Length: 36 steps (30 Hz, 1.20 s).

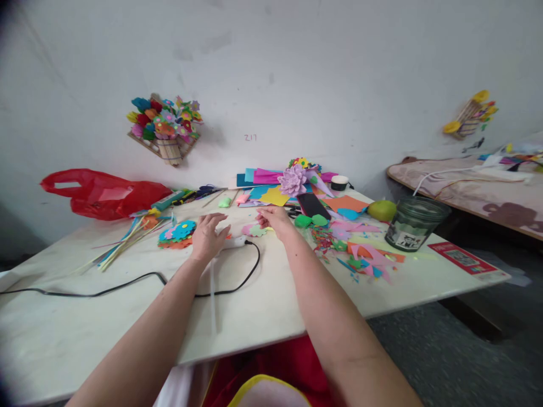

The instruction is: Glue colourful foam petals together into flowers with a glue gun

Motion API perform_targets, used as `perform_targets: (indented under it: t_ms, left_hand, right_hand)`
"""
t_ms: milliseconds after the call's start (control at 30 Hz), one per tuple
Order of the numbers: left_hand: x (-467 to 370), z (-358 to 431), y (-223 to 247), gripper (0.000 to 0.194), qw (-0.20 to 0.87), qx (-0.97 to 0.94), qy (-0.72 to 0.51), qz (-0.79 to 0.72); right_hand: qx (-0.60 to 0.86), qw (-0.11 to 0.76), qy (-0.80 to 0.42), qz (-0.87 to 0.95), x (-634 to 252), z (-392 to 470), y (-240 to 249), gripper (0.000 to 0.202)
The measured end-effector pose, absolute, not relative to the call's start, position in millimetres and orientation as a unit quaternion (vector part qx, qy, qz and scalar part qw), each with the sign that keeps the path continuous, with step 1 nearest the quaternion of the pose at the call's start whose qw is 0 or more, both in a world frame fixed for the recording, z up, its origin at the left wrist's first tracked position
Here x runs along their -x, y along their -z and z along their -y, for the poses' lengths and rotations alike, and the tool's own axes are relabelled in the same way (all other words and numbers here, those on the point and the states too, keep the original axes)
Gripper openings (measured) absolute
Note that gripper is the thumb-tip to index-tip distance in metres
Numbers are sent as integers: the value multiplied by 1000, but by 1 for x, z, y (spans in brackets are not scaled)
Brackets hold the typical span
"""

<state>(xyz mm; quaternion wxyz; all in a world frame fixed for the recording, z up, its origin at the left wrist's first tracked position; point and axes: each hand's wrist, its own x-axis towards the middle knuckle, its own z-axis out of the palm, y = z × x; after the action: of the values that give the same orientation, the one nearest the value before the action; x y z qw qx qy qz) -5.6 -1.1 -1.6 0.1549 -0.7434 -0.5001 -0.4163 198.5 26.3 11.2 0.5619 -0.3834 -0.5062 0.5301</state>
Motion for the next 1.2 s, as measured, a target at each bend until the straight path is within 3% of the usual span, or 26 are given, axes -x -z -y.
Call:
perform_targets:
  t_ms: [367, 567, 833, 1200]
  left_hand:
    - [5, 2, 2, 24, 158, 744, 420, 496]
    - [4, 3, 1, 24, 150, 746, 415, 499]
    - [4, 4, 0, 24, 154, 745, 411, 502]
    - [4, 3, 1, 24, 155, 746, 414, 498]
  right_hand:
    - [394, 563, -494, 533, -199, -25, -11, 34]
    - [417, 561, -495, 517, -199, -25, -12, 27]
    - [428, 564, -452, 543, -200, -25, -10, 35]
    - [449, 557, -458, 527, -202, -26, -9, 20]
